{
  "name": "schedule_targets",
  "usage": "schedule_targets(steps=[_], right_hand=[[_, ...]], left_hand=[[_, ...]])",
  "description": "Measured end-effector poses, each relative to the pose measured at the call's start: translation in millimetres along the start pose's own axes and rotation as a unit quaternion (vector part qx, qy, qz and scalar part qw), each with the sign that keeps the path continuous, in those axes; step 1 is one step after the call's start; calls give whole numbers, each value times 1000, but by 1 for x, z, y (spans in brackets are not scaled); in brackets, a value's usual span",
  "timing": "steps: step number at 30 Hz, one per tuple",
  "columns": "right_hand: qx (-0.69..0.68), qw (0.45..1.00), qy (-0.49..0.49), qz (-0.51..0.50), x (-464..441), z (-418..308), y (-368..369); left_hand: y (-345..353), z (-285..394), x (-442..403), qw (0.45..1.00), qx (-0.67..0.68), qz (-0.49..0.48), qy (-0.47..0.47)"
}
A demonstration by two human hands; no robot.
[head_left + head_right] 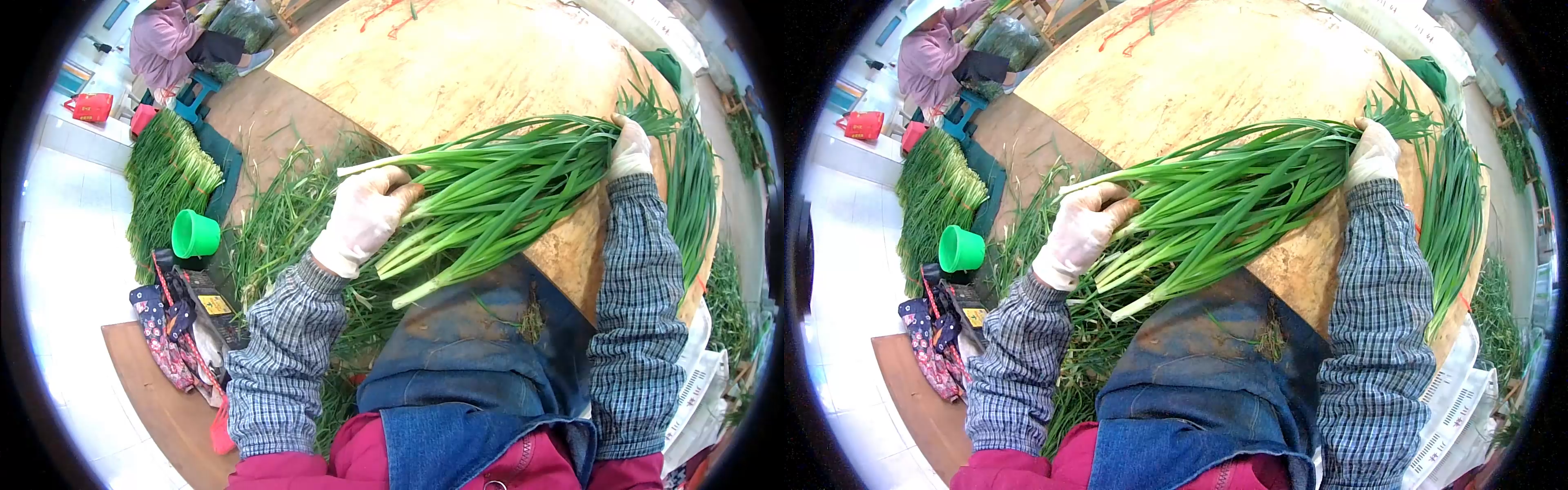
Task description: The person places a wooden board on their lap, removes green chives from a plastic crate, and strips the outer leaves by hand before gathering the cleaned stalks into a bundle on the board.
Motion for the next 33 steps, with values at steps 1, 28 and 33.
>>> schedule_targets(steps=[1, 28, 33], right_hand=[[-16, 1000, 17, 13, 0, 3, -1], [-79, 993, 76, 38, 12, -1, 11], [-44, 996, 55, 50, 29, -19, 12]], left_hand=[[-2, 2, 3, 1000, 0, 4, -4], [-71, -78, 38, 978, -132, 136, -92], [-116, -125, 94, 739, -619, 213, -160]])
Point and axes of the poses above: each hand's wrist, its own x-axis away from the middle knuckle, its own y-axis out of the palm, z = x × y, the point moved 5 cm from there along -x, towards the middle knuckle, and after that the axes turned 14 degrees about -y, right-handed, at the moved point
